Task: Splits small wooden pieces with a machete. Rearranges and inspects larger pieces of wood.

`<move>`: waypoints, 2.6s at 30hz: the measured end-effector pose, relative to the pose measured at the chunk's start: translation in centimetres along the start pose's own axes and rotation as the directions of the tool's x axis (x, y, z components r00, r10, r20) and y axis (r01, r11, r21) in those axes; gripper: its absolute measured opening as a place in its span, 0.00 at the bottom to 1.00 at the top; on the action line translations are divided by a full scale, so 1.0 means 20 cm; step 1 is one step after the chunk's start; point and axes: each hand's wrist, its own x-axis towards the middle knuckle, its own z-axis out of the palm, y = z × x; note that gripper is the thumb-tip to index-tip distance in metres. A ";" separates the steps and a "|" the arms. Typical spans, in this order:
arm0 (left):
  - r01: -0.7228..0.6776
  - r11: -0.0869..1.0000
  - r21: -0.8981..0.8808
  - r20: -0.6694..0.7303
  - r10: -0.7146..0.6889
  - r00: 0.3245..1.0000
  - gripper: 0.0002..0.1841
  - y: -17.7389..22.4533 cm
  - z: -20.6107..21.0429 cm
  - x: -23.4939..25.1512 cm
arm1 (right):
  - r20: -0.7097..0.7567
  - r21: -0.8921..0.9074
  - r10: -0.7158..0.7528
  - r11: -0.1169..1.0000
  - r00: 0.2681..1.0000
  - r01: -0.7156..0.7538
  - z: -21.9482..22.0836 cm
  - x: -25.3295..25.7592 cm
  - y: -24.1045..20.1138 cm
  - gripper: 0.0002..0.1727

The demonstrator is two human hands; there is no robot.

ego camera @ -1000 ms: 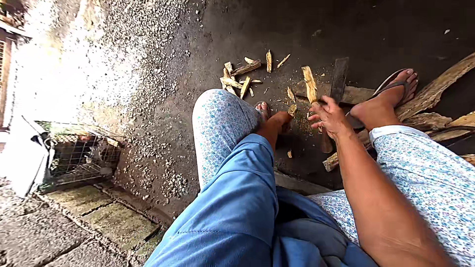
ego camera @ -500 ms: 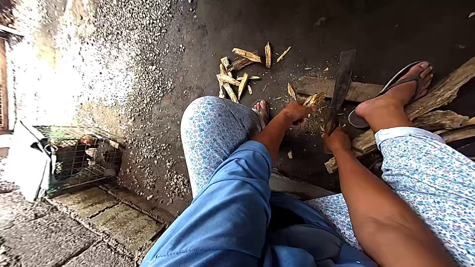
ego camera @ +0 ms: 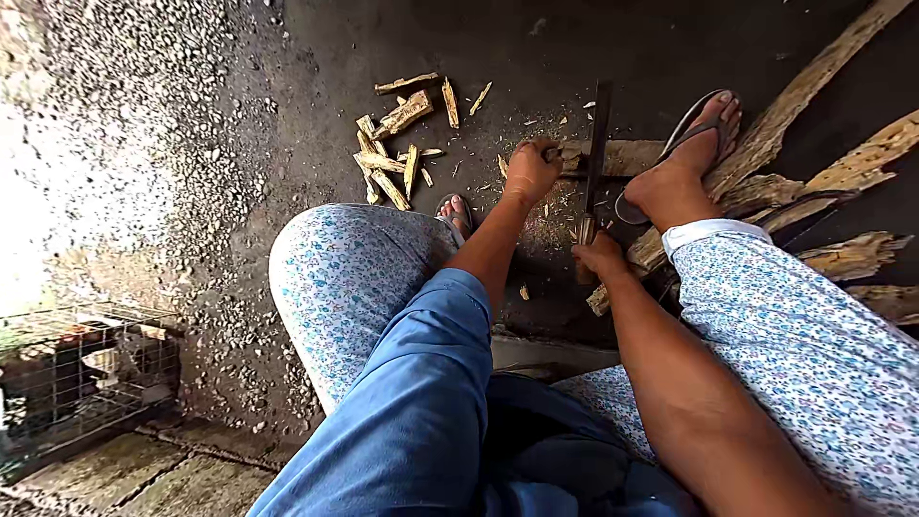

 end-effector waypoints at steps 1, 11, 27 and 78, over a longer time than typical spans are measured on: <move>-0.016 0.998 -0.063 -0.002 0.016 1.000 0.23 0.01 0.00 0.02 | -0.013 0.126 0.009 0.992 1.000 -0.007 0.00 0.00 0.02 0.34; -0.118 0.950 -0.289 -0.056 0.107 0.993 0.21 0.02 0.04 0.11 | -0.099 0.585 0.097 0.811 0.990 -0.022 -0.14 -0.25 -0.06 0.27; -0.259 0.964 -0.053 -0.046 0.257 0.965 0.11 -0.01 0.05 0.18 | -0.531 0.075 -0.365 0.879 0.765 0.471 -0.25 -0.49 -0.17 0.26; -0.087 0.970 -0.228 -0.094 0.067 0.993 0.16 -0.03 0.14 0.19 | -0.419 0.064 -0.336 0.916 0.844 0.396 -0.19 -0.45 -0.21 0.28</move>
